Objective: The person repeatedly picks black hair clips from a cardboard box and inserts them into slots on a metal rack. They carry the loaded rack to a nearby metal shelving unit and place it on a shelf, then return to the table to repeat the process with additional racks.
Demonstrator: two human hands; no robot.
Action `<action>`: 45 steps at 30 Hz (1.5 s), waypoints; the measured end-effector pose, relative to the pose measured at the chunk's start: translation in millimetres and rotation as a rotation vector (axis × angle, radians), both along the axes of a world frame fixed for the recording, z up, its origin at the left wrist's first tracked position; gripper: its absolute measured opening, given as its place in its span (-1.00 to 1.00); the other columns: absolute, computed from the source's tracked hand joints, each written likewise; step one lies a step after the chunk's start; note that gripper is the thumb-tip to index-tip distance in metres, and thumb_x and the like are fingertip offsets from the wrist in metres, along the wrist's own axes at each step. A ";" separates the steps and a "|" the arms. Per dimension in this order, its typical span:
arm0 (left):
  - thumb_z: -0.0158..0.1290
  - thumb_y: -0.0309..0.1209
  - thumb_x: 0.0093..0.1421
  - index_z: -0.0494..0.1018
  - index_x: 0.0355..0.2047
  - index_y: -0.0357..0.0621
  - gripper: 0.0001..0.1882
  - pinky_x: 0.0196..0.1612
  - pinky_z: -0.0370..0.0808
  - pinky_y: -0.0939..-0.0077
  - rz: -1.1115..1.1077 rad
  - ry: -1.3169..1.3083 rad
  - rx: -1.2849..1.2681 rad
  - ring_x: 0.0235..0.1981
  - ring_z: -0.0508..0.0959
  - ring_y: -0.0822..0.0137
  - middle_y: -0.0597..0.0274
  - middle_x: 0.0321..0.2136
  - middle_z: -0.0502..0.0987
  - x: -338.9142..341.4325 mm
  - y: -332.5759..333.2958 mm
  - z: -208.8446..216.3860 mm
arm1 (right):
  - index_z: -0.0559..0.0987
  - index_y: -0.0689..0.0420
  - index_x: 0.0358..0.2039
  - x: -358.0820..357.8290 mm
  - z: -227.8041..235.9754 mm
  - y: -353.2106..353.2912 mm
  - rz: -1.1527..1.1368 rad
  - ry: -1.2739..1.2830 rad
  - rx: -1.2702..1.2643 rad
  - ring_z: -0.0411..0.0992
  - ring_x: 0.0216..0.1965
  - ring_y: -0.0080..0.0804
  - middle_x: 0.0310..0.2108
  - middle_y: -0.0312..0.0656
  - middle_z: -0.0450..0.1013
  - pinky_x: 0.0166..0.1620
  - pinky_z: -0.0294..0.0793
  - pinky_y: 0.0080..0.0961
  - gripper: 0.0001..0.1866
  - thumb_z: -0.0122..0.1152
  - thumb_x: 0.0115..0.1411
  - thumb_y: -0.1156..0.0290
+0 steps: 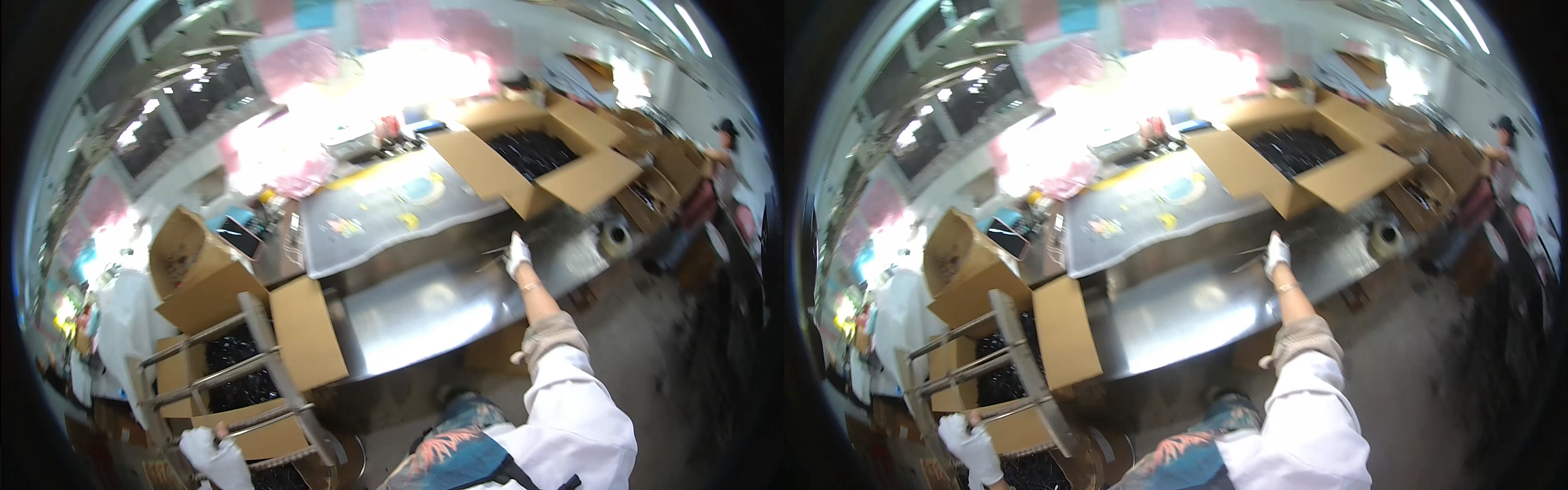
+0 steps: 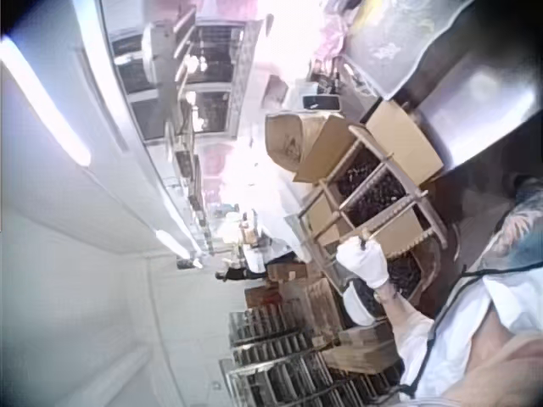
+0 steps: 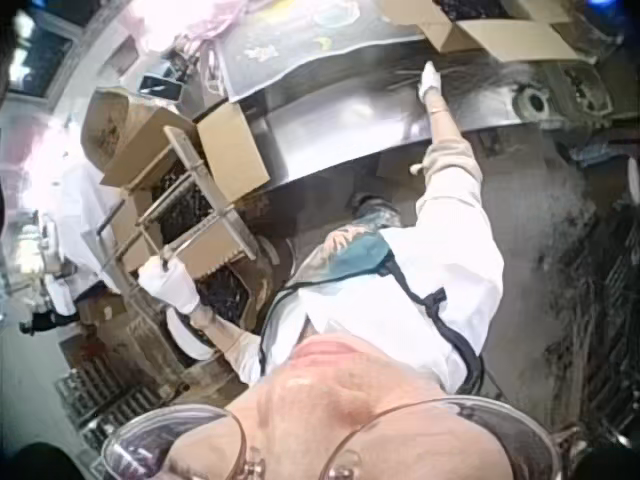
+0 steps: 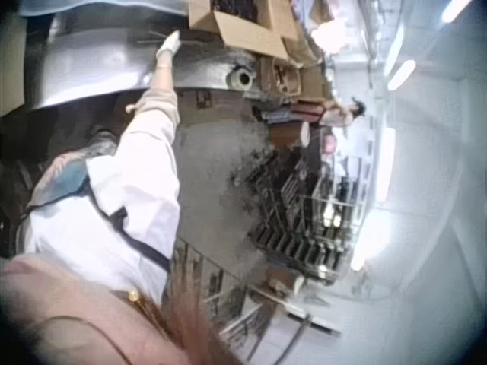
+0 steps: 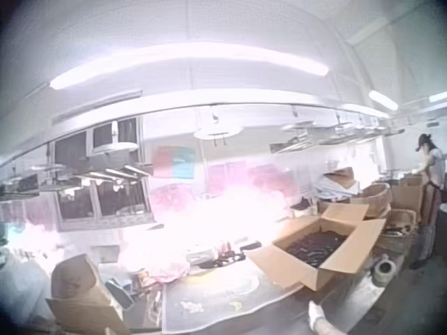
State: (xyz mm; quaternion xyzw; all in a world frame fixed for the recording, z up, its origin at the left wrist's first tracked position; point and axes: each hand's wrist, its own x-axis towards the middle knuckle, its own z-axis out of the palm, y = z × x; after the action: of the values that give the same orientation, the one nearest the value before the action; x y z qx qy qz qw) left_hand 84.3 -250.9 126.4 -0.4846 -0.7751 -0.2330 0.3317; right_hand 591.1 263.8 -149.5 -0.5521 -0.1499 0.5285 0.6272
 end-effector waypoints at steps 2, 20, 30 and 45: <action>0.26 -0.51 0.04 0.16 -0.59 -0.19 -0.60 -0.21 0.25 0.10 -0.036 0.051 0.042 -0.39 0.28 0.00 0.07 -0.55 0.20 21.2 43.2 5.8 | 0.25 0.38 0.30 -14.9 17.6 8.7 0.159 -0.918 -0.087 0.25 0.30 0.06 0.28 0.17 0.28 0.31 0.24 -0.27 -0.18 0.12 0.29 -0.06; 0.04 -0.23 0.35 0.45 -0.05 -0.26 -0.66 -0.06 0.42 0.52 -0.941 -0.997 -0.230 -0.19 0.48 0.46 0.27 -0.25 0.53 115.2 361.8 104.2 | 0.53 0.18 -0.06 -84.5 504.7 -35.0 0.667 -1.638 1.761 0.46 -0.37 -0.16 -0.35 -0.10 0.47 -0.23 0.50 -0.31 -0.49 0.38 -0.09 0.39; -0.07 -0.19 0.43 0.57 -0.20 -0.35 -0.59 -0.09 0.50 0.50 -0.855 -1.269 0.177 -0.30 0.63 0.34 0.13 -0.38 0.65 94.5 337.2 -9.0 | 0.57 0.22 -0.20 -31.1 632.4 94.8 -0.571 -1.855 1.422 0.58 -0.26 -0.13 -0.30 -0.01 0.55 -0.11 0.57 -0.32 -0.72 0.26 0.10 0.36; -0.03 -0.35 0.40 0.59 -0.23 -0.31 -0.72 -0.13 0.52 0.45 -0.115 -1.363 0.194 -0.30 0.61 0.35 0.16 -0.34 0.66 93.5 190.6 -92.0 | 0.56 0.09 -0.17 -82.3 668.7 256.4 -0.894 -1.915 1.402 0.52 -0.26 -0.18 -0.30 -0.17 0.51 -0.20 0.51 -0.31 -0.62 0.26 -0.09 0.43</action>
State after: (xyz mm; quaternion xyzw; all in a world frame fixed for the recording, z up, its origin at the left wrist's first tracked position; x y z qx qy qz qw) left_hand 177.8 -60.3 34.5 -0.2384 -0.7595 -0.5710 -0.2007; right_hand 508.8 520.2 519.1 -0.2649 -0.5897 -0.5307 0.5481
